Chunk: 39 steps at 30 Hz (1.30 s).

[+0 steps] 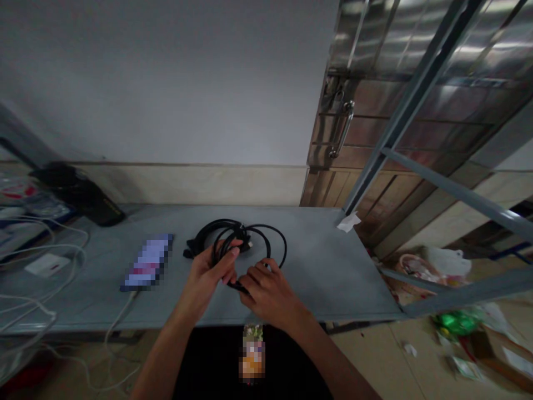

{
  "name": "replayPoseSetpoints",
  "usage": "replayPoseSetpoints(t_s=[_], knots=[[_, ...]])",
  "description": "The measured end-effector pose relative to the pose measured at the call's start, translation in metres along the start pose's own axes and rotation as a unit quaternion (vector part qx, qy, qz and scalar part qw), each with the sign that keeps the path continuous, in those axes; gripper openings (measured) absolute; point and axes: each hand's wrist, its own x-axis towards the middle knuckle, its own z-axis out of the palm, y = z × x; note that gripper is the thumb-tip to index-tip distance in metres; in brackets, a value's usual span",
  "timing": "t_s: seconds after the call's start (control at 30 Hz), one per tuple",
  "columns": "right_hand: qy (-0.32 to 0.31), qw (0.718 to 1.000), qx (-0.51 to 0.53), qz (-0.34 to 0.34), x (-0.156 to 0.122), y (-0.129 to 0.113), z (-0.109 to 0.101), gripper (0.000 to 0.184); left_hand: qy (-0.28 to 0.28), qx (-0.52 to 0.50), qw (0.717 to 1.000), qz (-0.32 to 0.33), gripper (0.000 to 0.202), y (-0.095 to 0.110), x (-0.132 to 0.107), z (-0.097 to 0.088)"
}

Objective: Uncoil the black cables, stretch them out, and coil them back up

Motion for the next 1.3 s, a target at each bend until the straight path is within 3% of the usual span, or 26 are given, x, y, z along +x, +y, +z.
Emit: replayPoseSetpoints(t_s=[0.1,0.23,0.37,0.5,0.67,0.73,0.93,1.07,1.3], knots=[[0.008,0.999,-0.032,-0.027,0.032,0.015,0.003,0.010,0.088,0.151,0.980,0.095,0.043,-0.009,0.024,-0.036],[-0.003,0.998,-0.031,-0.047,0.075,0.037,0.024,0.015,0.183,0.349,0.908,0.139,0.039,-0.035,0.060,-0.081],[-0.029,0.998,-0.010,-0.063,0.093,0.052,0.057,0.020,0.228,0.398,0.877,0.147,0.041,-0.072,0.074,-0.102],[-0.032,0.997,0.023,-0.060,0.085,0.057,0.076,0.034,0.236,0.430,0.854,0.171,0.048,-0.094,0.067,-0.105],[-0.011,0.994,0.097,-0.045,0.078,0.055,0.078,0.066,0.227,0.442,0.846,0.191,0.056,-0.093,0.061,-0.102],[-0.018,0.994,0.090,-0.055,0.078,0.054,0.078,0.064,0.216,0.431,0.858,0.180,0.057,-0.091,0.061,-0.101],[-0.055,0.997,0.022,-0.050,0.085,0.053,0.077,0.029,0.212,0.390,0.883,0.152,0.058,-0.087,0.056,-0.100],[-0.062,0.997,-0.004,-0.040,0.084,0.053,0.072,0.036,0.184,0.379,0.897,0.133,0.058,-0.086,0.052,-0.099],[-0.075,0.997,-0.028,-0.018,0.078,0.042,0.068,0.046,0.110,0.400,0.894,0.171,0.052,-0.081,0.047,-0.090]])
